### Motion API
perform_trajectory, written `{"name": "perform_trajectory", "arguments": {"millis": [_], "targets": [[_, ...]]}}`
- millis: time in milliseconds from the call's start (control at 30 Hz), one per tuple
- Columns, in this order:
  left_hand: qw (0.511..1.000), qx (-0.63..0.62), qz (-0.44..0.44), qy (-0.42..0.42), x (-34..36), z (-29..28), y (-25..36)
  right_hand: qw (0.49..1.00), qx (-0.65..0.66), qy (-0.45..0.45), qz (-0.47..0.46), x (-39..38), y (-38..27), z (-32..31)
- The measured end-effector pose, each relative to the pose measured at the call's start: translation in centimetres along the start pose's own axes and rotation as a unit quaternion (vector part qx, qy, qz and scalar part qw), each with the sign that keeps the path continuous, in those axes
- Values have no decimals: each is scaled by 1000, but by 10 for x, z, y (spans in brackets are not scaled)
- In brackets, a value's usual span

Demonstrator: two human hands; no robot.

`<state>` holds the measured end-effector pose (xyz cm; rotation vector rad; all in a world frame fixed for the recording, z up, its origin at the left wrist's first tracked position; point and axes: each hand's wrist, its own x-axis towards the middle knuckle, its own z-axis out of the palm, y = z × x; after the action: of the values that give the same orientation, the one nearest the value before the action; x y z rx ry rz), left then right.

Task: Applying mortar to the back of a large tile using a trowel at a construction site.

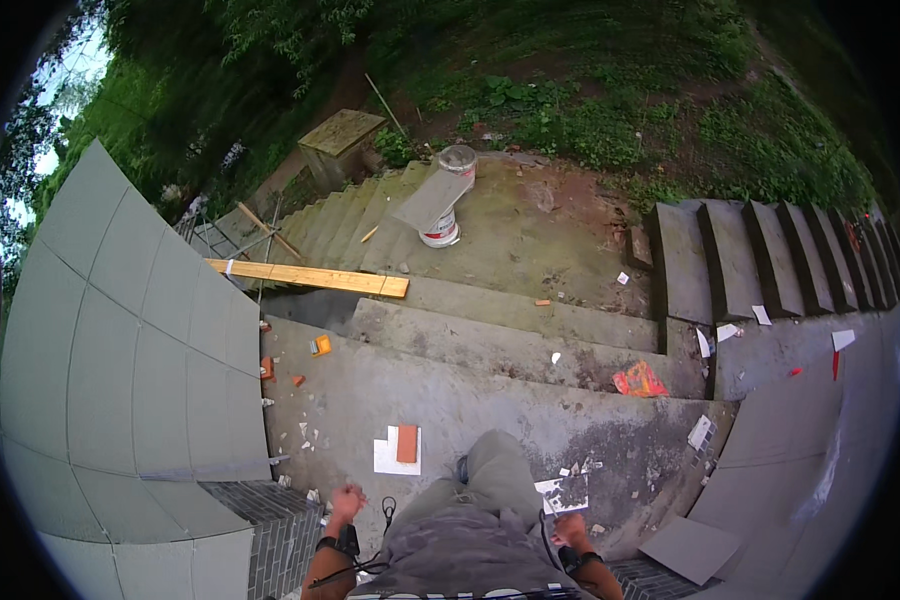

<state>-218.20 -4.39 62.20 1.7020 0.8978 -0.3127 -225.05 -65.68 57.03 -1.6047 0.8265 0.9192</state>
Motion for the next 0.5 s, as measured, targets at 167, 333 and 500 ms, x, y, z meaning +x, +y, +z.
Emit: {"name": "perform_trajectory", "arguments": {"millis": [167,333,500], "targets": [[988,-78,129,21,86,48,219,999,45,25,13,65,-157,-23],[992,-83,70,61,174,81,243,998,34,57,-6,165,-321,-54],[977,108,-21,-182,187,70,131,993,-3,100,-66,202,-521,-78]]}}
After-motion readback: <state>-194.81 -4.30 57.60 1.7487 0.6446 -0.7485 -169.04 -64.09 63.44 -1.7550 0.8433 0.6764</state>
